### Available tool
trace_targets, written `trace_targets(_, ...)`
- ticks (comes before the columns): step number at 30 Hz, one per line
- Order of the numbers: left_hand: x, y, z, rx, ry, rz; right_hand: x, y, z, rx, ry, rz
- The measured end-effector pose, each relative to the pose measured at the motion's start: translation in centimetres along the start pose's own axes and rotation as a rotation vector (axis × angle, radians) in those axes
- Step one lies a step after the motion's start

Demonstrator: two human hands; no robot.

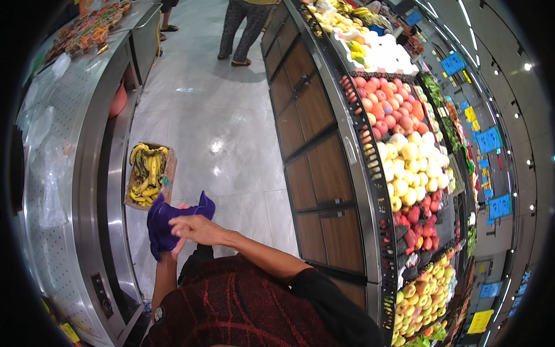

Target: The person wipes the edges and surfaces of fruit display shelves with a purple cloth. They move along the produce aisle, cleaning the metal frames and bins containing peaches, oranges, and other fruits, then continue to a deli counter area.

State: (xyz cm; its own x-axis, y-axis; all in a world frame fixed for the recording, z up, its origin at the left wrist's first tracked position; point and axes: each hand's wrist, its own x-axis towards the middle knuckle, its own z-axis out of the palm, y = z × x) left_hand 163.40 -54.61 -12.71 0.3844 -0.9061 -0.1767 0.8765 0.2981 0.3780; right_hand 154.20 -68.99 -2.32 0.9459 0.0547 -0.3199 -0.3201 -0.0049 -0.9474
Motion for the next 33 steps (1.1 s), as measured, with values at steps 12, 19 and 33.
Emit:
trace_targets(12,13.9,3.4,2.3,0.01,0.171,0.337,14.7,-0.5,-9.6,-0.026,0.176,0.082)
trace_targets(19,23.5,9.5,6.6,1.242,0.371,0.351,20.1,-0.5,-22.0,0.365,0.208,-0.034)
trace_targets(33,38.4,22.4,5.5,-0.098,0.566,0.539,27.9,-3.2,-48.7,0.416,0.468,0.183)
